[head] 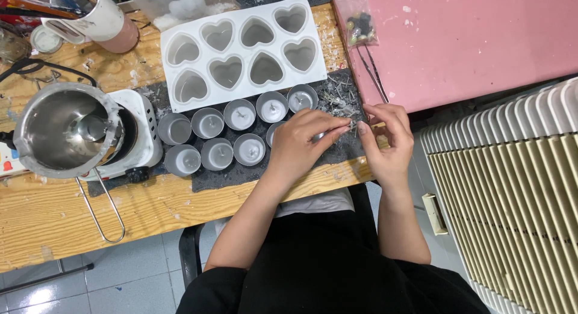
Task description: Placing wicks into small metal candle tins for candle making.
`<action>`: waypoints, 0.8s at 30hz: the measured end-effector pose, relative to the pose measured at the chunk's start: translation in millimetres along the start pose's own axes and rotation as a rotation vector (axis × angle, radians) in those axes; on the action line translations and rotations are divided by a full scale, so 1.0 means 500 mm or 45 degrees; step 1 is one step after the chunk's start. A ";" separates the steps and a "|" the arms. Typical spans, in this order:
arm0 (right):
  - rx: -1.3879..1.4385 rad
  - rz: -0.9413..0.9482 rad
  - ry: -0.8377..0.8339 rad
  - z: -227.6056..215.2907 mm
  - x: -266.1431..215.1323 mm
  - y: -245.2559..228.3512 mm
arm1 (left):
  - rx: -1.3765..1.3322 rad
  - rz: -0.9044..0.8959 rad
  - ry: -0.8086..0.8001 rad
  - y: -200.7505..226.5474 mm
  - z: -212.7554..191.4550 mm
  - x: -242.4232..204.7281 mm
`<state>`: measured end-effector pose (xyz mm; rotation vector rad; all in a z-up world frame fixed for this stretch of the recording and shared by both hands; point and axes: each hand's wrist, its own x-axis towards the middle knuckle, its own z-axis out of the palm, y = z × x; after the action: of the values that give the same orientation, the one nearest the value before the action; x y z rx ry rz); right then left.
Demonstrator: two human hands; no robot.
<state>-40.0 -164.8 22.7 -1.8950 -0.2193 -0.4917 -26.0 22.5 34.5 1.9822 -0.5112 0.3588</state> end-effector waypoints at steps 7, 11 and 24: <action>0.370 0.037 -0.210 -0.003 -0.016 0.028 | 0.165 0.059 -0.003 0.016 -0.022 0.000; 0.514 0.063 -0.211 0.001 -0.020 0.044 | 0.038 0.075 -0.008 0.010 -0.037 -0.008; 1.151 0.509 -0.298 0.061 -0.056 0.063 | -0.482 -0.248 -0.032 -0.035 -0.050 -0.068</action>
<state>-46.4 -145.7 -25.4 -1.0544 -0.1670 0.1133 -47.3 58.3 16.4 1.6520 -0.3665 0.1044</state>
